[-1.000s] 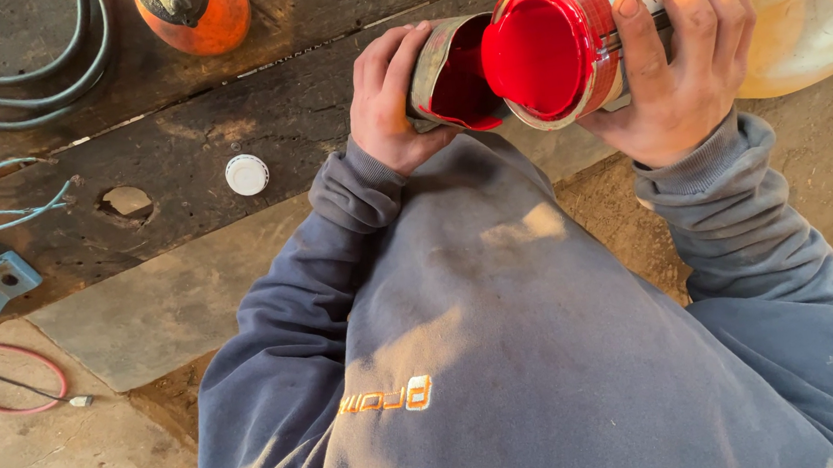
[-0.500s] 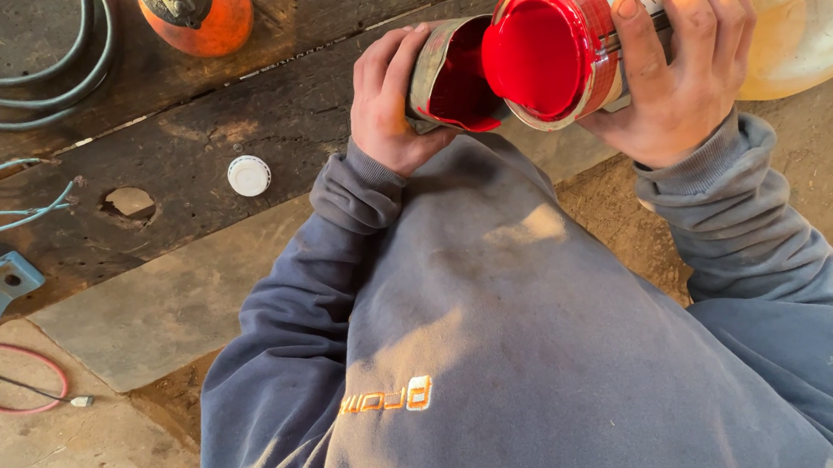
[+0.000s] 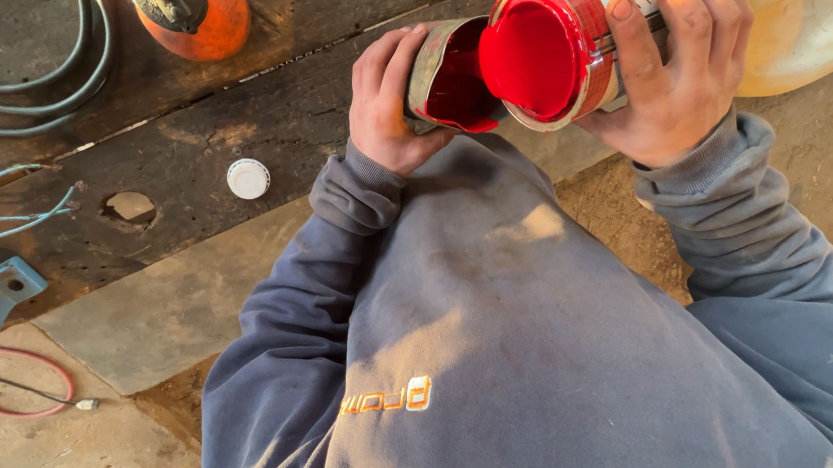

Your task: The person pours red paint from a larger can into a smaller metal can, then uses a screwdriver to stir the paint. They add a clear liquid from a plastic jug and continue stirring to mix the contents.

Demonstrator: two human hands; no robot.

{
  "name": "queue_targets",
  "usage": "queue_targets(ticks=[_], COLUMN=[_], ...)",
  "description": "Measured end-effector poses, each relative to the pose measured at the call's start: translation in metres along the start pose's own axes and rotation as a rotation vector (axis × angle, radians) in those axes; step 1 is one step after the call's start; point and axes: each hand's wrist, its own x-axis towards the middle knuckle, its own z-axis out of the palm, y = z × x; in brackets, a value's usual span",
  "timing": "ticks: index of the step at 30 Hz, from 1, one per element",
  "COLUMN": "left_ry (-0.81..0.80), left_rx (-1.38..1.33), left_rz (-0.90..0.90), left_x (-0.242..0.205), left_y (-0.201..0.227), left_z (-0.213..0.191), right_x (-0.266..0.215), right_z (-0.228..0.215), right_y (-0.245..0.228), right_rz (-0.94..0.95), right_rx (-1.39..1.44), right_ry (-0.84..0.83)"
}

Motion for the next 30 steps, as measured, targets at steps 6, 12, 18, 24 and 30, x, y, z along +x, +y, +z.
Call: queue_targets(ticks=[6,12,18,24,30], left_ry=[0.010,0.009,0.005,-0.023,-0.025], left_rx=[0.005,0.008,0.018,-0.001,-0.050], left_rz=[0.009,0.009,-0.010,-0.032,-0.076], left_x=[-0.001,-0.003,-0.005,-0.012,-0.026], left_y=[-0.001,-0.002,-0.001,-0.007,-0.022], left_z=[0.001,0.002,0.001,-0.001,-0.004], right_x=[0.000,-0.003,-0.004,-0.010,-0.032], right_z=[0.000,0.003,0.006,0.018,0.050], right_y=[0.000,0.000,-0.001,-0.010,-0.012], right_rz=[0.004,0.009,0.014,0.078,0.137], right_rx=[0.006,0.008,0.035,0.093,0.202], right_ry=[0.003,0.004,0.030,0.071,0.134])
